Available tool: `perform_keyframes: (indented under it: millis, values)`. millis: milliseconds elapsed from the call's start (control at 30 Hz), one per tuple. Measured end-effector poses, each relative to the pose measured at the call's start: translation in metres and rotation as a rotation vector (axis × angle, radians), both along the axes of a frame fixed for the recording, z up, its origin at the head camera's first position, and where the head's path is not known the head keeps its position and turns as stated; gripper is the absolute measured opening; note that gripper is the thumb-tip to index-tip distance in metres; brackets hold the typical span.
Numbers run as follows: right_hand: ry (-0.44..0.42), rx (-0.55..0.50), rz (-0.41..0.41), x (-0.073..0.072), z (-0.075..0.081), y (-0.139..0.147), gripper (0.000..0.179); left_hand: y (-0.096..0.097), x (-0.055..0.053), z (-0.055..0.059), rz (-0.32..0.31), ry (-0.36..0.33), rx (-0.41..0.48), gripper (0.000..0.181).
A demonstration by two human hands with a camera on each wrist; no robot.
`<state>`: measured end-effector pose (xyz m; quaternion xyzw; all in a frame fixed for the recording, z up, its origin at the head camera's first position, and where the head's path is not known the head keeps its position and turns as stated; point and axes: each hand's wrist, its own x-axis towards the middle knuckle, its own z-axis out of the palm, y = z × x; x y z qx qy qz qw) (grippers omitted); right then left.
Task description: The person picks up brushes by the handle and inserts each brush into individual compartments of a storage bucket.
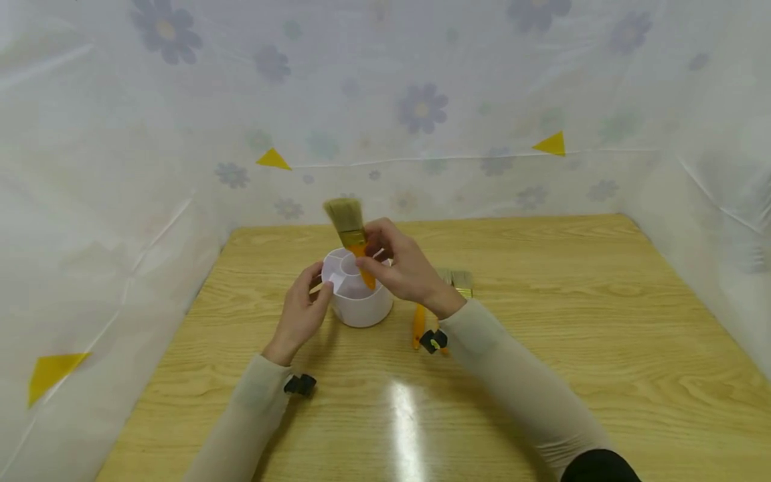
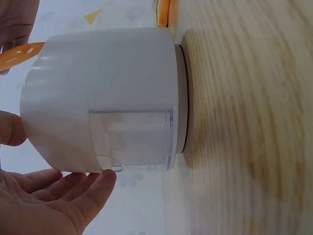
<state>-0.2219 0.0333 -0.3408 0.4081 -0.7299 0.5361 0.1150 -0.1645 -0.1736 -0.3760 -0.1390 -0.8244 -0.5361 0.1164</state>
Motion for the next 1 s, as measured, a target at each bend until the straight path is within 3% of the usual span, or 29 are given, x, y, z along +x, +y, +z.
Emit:
perform_keyframes:
  millis: [267,467,567,767,1000]
  values:
    - [-0.01,-0.009,-0.028,0.008,0.001,-0.006,0.035,-0.001,0.001,-0.001,0.015,-0.006,-0.016,0.044]
    - [-0.015,-0.004,-0.021,0.024,0.009,-0.008,0.031,-0.01,-0.012,-0.024,0.019,-0.007,-0.009,0.045]
    - [-0.016,0.017,-0.024,0.022,0.001,-0.008,0.032,-0.013,-0.016,-0.033,0.022,-0.012,-0.008,0.046]
    - [0.017,0.023,-0.034,0.005,-0.03,-0.008,0.036,-0.013,-0.018,-0.035,0.024,-0.01,-0.006,0.046]
    - [0.068,0.038,-0.05,0.001,-0.039,-0.004,0.023,-0.012,-0.019,-0.034,0.019,-0.005,-0.003,0.045]
